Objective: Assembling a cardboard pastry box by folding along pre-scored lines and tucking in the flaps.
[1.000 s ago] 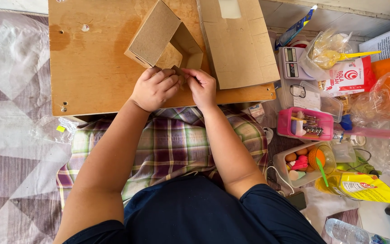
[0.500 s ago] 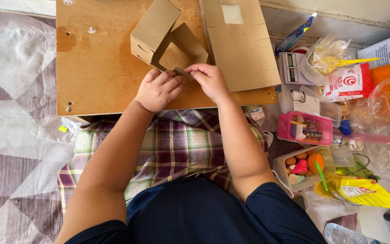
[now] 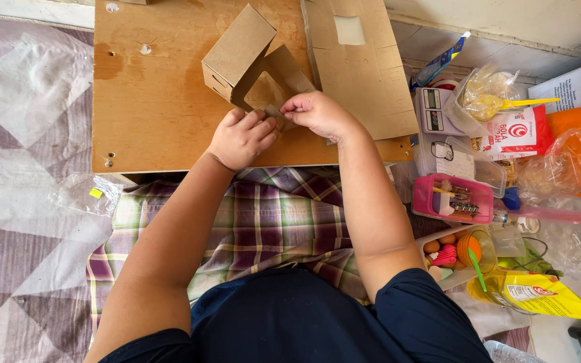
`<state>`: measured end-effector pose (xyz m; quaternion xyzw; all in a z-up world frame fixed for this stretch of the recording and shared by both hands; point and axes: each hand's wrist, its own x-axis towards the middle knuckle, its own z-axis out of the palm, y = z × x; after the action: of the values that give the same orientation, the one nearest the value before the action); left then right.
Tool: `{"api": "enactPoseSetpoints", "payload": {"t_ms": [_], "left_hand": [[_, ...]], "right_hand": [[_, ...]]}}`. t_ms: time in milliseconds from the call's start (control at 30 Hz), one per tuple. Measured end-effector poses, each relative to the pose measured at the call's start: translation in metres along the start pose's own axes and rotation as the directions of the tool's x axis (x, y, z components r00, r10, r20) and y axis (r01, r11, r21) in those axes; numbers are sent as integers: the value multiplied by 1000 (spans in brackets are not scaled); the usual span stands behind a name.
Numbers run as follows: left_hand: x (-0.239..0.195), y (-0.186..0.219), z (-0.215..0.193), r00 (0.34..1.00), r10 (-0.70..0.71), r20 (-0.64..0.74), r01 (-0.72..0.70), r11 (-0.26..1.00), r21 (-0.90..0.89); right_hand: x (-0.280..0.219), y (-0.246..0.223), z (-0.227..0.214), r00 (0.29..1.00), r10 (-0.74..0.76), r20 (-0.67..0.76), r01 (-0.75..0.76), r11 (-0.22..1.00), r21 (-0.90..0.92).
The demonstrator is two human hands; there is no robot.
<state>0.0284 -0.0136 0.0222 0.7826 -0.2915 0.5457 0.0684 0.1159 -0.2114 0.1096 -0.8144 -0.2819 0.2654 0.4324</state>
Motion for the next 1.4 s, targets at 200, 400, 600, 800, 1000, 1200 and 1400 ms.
{"api": "enactPoseSetpoints", "payload": {"t_ms": [200,400,600,800,1000,1200,1400], "left_hand": [[0,0,-1,1000,-5,23,5,1000,3],[-1,0,0,999,-28,44,28,1000,-4],[7,-1,-4,998,-52,24,54,997,-58],[15,-2,-9,996,-69,61,76,991,-109],[7,-2,-3,993,-74,88,85,989,-120],[2,-3,-2,993,-63,104,76,989,-125],[8,-3,-11,992,-57,112,73,987,-143]], "right_hand": [[24,26,0,993,33,114,-29,999,-43],[34,15,-8,986,110,126,-85,978,-193],[33,1,-4,985,149,91,-86,868,-489],[37,-8,4,975,214,61,-168,887,-429],[45,3,5,963,255,90,-202,898,-390],[55,14,1,956,246,161,-177,919,-351],[55,5,0,945,250,212,-172,929,-327]]}}
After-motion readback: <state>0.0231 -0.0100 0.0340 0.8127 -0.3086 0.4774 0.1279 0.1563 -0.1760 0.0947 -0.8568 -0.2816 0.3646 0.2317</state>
